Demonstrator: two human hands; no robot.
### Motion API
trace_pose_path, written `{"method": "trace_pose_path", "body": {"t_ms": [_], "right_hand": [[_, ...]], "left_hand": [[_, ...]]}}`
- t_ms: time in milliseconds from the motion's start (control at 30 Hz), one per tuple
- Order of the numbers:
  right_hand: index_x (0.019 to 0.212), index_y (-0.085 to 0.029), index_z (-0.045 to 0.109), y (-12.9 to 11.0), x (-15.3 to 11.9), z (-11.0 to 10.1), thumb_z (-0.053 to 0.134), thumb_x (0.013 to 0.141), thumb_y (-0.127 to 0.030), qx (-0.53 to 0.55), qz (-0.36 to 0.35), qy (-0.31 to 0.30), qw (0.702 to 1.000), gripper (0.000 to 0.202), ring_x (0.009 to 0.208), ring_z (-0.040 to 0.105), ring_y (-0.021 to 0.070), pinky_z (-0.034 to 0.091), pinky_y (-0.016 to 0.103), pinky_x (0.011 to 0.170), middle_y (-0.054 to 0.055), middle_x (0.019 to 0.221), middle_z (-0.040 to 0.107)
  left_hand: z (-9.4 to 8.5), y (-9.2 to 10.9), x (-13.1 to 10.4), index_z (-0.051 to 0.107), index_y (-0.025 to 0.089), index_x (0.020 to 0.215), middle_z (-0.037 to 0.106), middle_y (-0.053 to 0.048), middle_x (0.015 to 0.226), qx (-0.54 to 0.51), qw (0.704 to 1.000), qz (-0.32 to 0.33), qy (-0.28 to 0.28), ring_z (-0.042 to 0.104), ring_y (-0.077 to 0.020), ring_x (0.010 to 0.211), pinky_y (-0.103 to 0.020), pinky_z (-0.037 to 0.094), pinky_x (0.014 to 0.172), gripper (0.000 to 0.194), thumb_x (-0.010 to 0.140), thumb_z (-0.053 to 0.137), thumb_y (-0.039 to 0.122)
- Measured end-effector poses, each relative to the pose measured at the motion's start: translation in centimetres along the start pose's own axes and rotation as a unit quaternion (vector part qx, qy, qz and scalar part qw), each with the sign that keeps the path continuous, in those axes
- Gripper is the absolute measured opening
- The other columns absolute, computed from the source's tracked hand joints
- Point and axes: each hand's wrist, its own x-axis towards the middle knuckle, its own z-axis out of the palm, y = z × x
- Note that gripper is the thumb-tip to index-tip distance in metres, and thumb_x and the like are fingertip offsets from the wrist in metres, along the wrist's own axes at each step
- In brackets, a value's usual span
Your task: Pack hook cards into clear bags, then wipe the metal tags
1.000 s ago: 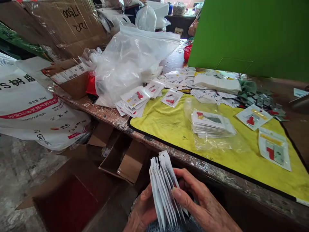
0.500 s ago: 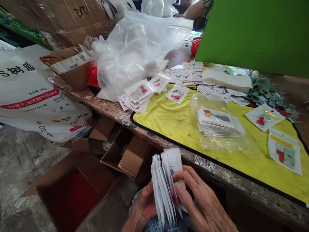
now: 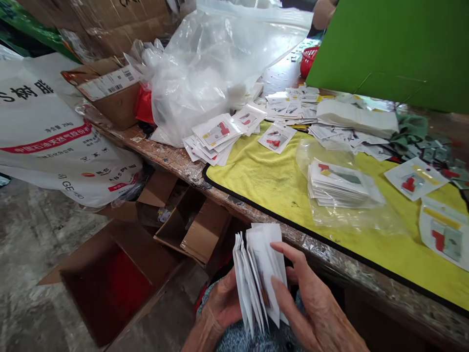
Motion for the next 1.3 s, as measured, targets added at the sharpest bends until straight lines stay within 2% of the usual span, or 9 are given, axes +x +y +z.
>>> {"method": "trace_pose_path", "body": {"t_ms": [133, 333, 533, 733, 833, 933, 1033, 1133, 1300], "right_hand": [[0.113, -0.033, 0.056, 0.0, 0.6, -0.3, 0.04, 0.092, -0.023, -0.042, -0.089, -0.088, 0.991, 0.028, 0.085, 0.068, 0.0172, 0.057, 0.026, 0.064, 0.006, 0.133, 0.051], [0.1, -0.028, 0.057, -0.9, 0.7, -0.1, 0.056, 0.084, -0.035, -0.055, -0.055, -0.067, 0.995, 0.018, 0.095, 0.067, 0.0251, 0.059, 0.032, 0.062, 0.007, 0.126, 0.054], [0.106, -0.029, 0.052, -0.3, 0.7, 0.0, 0.052, 0.087, -0.033, -0.058, -0.066, -0.084, 0.993, 0.02, 0.1, 0.065, 0.0248, 0.06, 0.032, 0.06, 0.007, 0.129, 0.05], [0.109, -0.029, 0.051, -0.4, 0.5, 0.3, 0.049, 0.088, -0.033, -0.062, -0.058, -0.074, 0.994, 0.022, 0.089, 0.068, 0.0213, 0.06, 0.037, 0.07, 0.007, 0.132, 0.048], [0.122, -0.03, 0.045, -0.6, 0.5, 0.3, 0.047, 0.088, -0.03, -0.051, -0.056, -0.055, 0.996, 0.033, 0.091, 0.068, 0.0207, 0.059, 0.033, 0.069, 0.007, 0.131, 0.051], [0.128, -0.032, 0.04, -0.5, 0.6, 0.0, 0.041, 0.091, -0.025, -0.055, -0.056, -0.067, 0.995, 0.038, 0.077, 0.068, 0.0157, 0.057, 0.027, 0.061, 0.008, 0.136, 0.048], [0.118, -0.034, 0.049, 0.0, 0.7, -0.1, 0.036, 0.091, -0.02, -0.08, -0.078, -0.112, 0.987, 0.033, 0.062, 0.065, 0.0108, 0.053, 0.024, 0.05, 0.006, 0.142, 0.042], [0.101, -0.03, 0.058, 0.0, 0.7, 0.0, 0.042, 0.091, -0.028, -0.1, -0.064, -0.116, 0.986, 0.019, 0.062, 0.065, 0.0123, 0.055, 0.029, 0.054, 0.006, 0.141, 0.041], [0.097, -0.026, 0.056, -0.8, 0.6, 0.1, 0.061, 0.079, -0.037, -0.106, -0.046, -0.106, 0.988, 0.021, 0.069, 0.066, 0.0181, 0.057, 0.039, 0.063, 0.009, 0.138, 0.043]], "left_hand": [[-0.3, -0.1, -0.1, 0.077, 0.016, 0.087, 0.076, -0.007, 0.087, 0.003, 1.0, 0.001, 0.021, 0.068, -0.0272, 0.094, -0.039, 0.044, 0.098, 0.031, 0.064, 0.081, 0.037], [0.1, 0.0, 0.1, 0.077, 0.014, 0.073, 0.076, -0.01, 0.087, 0.028, 0.999, 0.008, 0.029, 0.062, -0.0333, 0.107, -0.043, 0.04, 0.103, 0.031, 0.061, 0.082, 0.042], [0.0, 0.0, 0.0, 0.076, 0.013, 0.077, 0.076, -0.01, 0.077, 0.029, 0.999, 0.022, 0.034, 0.065, -0.0321, 0.103, -0.041, 0.043, 0.101, 0.031, 0.06, 0.083, 0.038], [0.8, 0.2, -0.1, 0.077, 0.015, 0.073, 0.076, -0.006, 0.09, 0.039, 0.997, 0.018, 0.065, 0.063, -0.0314, 0.108, -0.038, 0.046, 0.097, 0.031, 0.061, 0.081, 0.043], [0.8, 0.2, -0.2, 0.076, 0.015, 0.066, 0.076, -0.006, 0.084, 0.034, 0.997, 0.012, 0.069, 0.065, -0.031, 0.104, -0.038, 0.047, 0.095, 0.03, 0.059, 0.083, 0.043], [0.5, 0.1, -0.1, 0.074, 0.016, 0.06, 0.076, -0.006, 0.074, 0.016, 0.998, 0.015, 0.056, 0.07, -0.0272, 0.09, -0.035, 0.05, 0.091, 0.028, 0.055, 0.085, 0.04], [0.3, 0.1, -0.1, 0.074, 0.016, 0.065, 0.076, -0.004, 0.075, 0.002, 0.997, 0.033, 0.071, 0.071, -0.0202, 0.078, -0.028, 0.052, 0.083, 0.026, 0.054, 0.087, 0.036], [0.3, 0.0, -0.2, 0.075, 0.015, 0.072, 0.076, -0.003, 0.078, 0.004, 0.995, 0.037, 0.092, 0.07, -0.0171, 0.071, -0.026, 0.053, 0.079, 0.028, 0.055, 0.087, 0.034], [0.3, -0.1, -0.2, 0.075, 0.015, 0.075, 0.073, -0.005, 0.063, 0.04, 0.995, 0.039, 0.085, 0.071, -0.0269, 0.082, -0.038, 0.05, 0.09, 0.034, 0.058, 0.083, 0.043]]}}
